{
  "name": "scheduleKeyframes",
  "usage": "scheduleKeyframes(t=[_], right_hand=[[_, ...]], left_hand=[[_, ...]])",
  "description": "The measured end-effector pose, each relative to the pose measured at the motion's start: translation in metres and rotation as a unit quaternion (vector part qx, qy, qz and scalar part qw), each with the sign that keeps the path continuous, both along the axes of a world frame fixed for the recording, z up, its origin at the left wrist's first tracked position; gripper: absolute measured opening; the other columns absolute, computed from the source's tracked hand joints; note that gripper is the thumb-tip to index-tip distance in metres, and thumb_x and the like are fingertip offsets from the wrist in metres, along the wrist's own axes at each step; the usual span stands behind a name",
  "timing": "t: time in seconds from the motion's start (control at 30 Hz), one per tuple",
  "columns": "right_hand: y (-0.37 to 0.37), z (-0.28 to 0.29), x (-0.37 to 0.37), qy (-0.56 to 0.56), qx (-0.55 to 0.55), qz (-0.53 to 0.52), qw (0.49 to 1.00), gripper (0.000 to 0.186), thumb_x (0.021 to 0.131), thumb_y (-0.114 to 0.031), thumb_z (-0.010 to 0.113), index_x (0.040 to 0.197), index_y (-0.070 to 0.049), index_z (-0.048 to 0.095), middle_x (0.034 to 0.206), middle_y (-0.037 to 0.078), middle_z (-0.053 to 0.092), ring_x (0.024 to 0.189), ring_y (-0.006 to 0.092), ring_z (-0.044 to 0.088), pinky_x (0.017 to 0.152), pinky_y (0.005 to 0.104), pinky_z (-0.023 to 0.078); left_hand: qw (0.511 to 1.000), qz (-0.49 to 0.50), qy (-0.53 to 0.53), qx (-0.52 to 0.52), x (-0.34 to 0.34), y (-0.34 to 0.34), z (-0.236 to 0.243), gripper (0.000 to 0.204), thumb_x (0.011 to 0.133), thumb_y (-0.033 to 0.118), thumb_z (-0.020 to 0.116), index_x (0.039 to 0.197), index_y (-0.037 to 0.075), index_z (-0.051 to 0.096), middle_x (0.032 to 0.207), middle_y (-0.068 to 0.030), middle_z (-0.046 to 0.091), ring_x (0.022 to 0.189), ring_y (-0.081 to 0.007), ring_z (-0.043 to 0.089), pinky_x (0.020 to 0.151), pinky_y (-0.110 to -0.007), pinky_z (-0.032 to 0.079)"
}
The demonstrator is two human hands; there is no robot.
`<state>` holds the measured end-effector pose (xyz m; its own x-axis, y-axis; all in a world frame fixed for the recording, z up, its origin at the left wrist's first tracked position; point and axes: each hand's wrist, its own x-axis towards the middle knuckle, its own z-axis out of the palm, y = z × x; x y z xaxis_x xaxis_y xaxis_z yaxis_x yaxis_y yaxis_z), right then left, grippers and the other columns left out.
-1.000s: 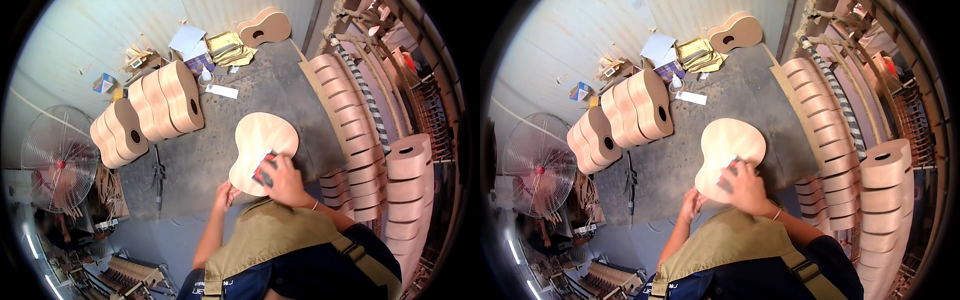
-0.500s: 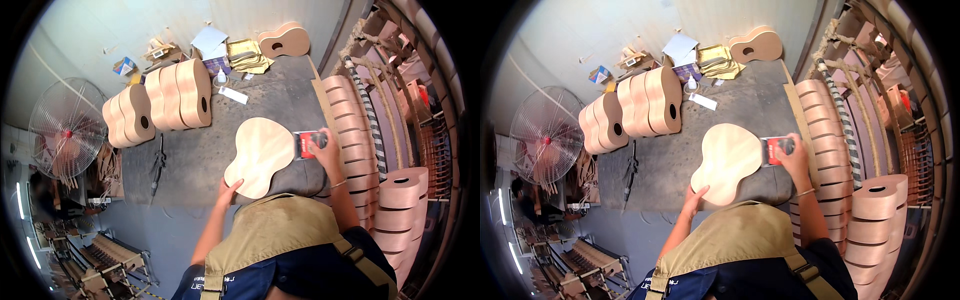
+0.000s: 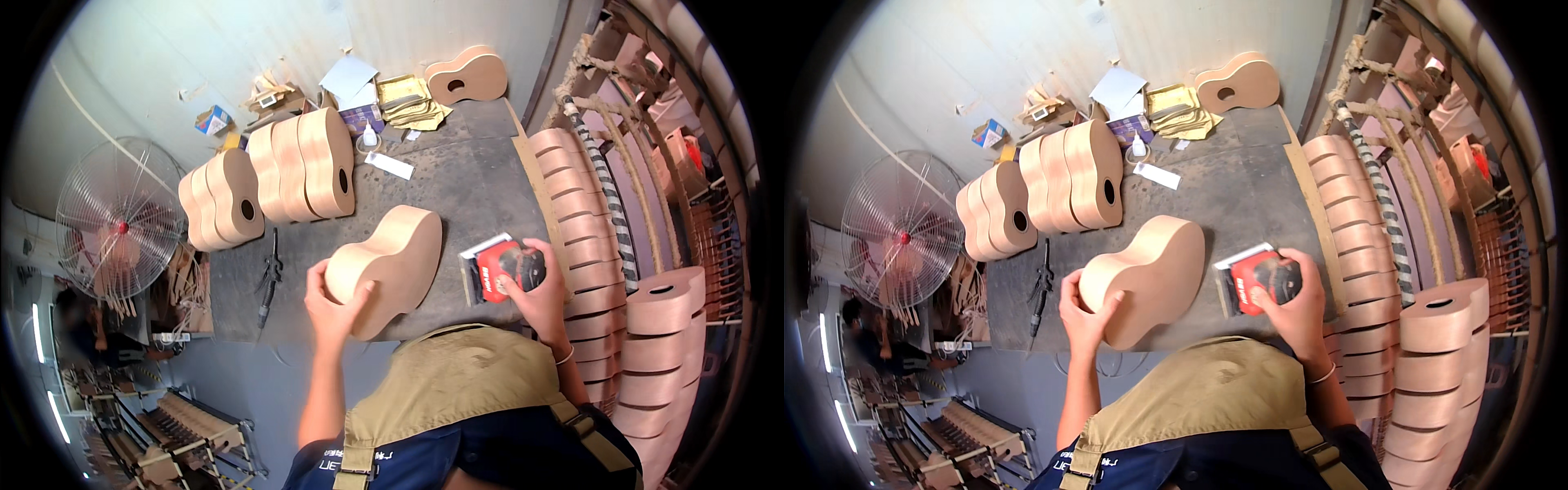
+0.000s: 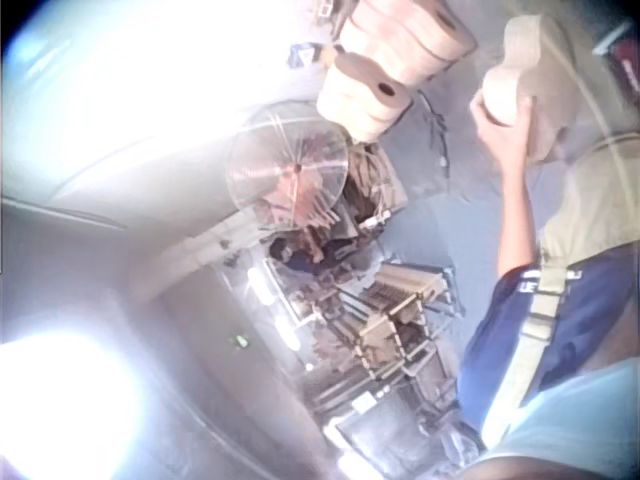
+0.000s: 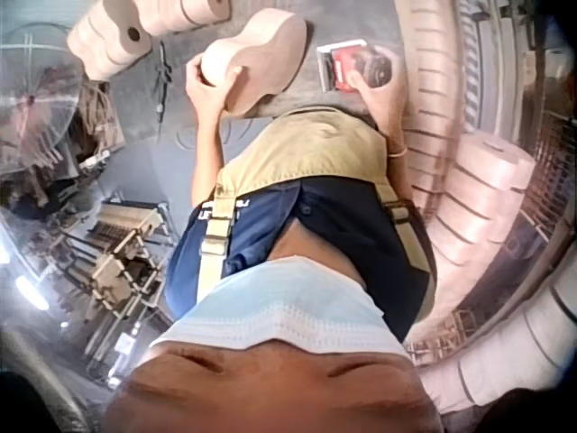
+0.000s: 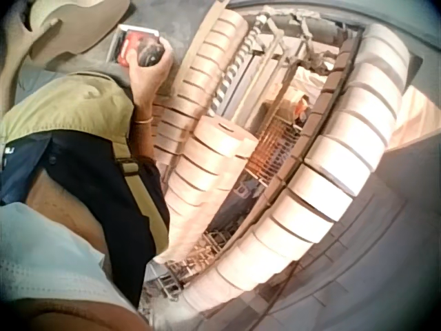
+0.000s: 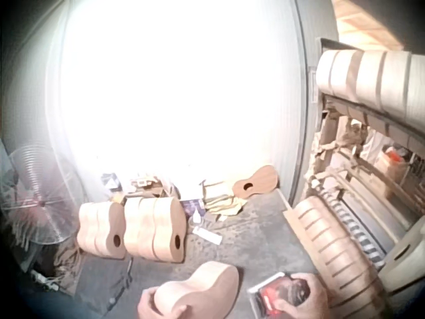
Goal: The person uses a handheld electric sander to smooth the surface and edges of unfinished wooden guitar bodies. They handle the bodies one at a time, sanding the top, sides, and around the soundhole before placing them back in a stack.
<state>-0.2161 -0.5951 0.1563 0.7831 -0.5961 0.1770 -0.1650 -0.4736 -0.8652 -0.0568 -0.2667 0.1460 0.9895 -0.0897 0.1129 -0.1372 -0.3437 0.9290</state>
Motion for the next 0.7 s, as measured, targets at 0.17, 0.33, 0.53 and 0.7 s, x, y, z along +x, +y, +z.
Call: scheduleKeyframes(t=[0.17,0.33,0.53,0.7], right_hand=[[0.041,0.068,0.023,-0.128,-0.011,0.058,0.99,0.082,0.073,-0.008,0.098,0.143,-0.006,0.057,0.115,0.013,0.071,0.11,0.0266,0.073,0.102,0.0389,0.058],[0.058,0.085,0.032,-0.166,-0.032,0.121,0.978,0.076,0.074,-0.01,0.1,0.138,-0.007,0.058,0.116,0.013,0.074,0.107,0.0286,0.076,0.097,0.0399,0.06],[0.063,0.067,0.04,-0.128,-0.01,0.064,0.99,0.075,0.074,-0.012,0.1,0.135,-0.006,0.057,0.115,0.014,0.074,0.107,0.0302,0.077,0.096,0.0417,0.061],[0.053,0.04,0.052,-0.104,0.021,0.025,0.994,0.078,0.073,-0.015,0.1,0.137,-0.007,0.056,0.116,0.015,0.074,0.108,0.0318,0.076,0.097,0.0431,0.061]], left_hand=[[0.997,-0.069,-0.015,0.024,-0.017,-0.035,0.015,0.087,0.07,0.029,0.103,0.144,0.0,0.067,0.126,-0.0162,0.081,0.115,-0.0223,0.078,0.103,-0.04,0.061],[0.991,-0.101,-0.05,0.07,-0.025,-0.053,0.024,0.082,0.069,0.021,0.098,0.142,-0.002,0.069,0.128,-0.0171,0.081,0.117,-0.0229,0.079,0.105,-0.04,0.061],[0.993,-0.1,-0.055,0.034,-0.016,-0.042,0.009,0.085,0.069,0.028,0.1,0.144,0.001,0.069,0.127,-0.0195,0.081,0.118,-0.0313,0.08,0.104,-0.044,0.062],[0.994,-0.098,-0.047,0.023,-0.011,-0.033,0.008,0.084,0.072,0.02,0.1,0.145,-0.004,0.066,0.127,-0.0178,0.08,0.117,-0.0262,0.078,0.105,-0.042,0.061]])
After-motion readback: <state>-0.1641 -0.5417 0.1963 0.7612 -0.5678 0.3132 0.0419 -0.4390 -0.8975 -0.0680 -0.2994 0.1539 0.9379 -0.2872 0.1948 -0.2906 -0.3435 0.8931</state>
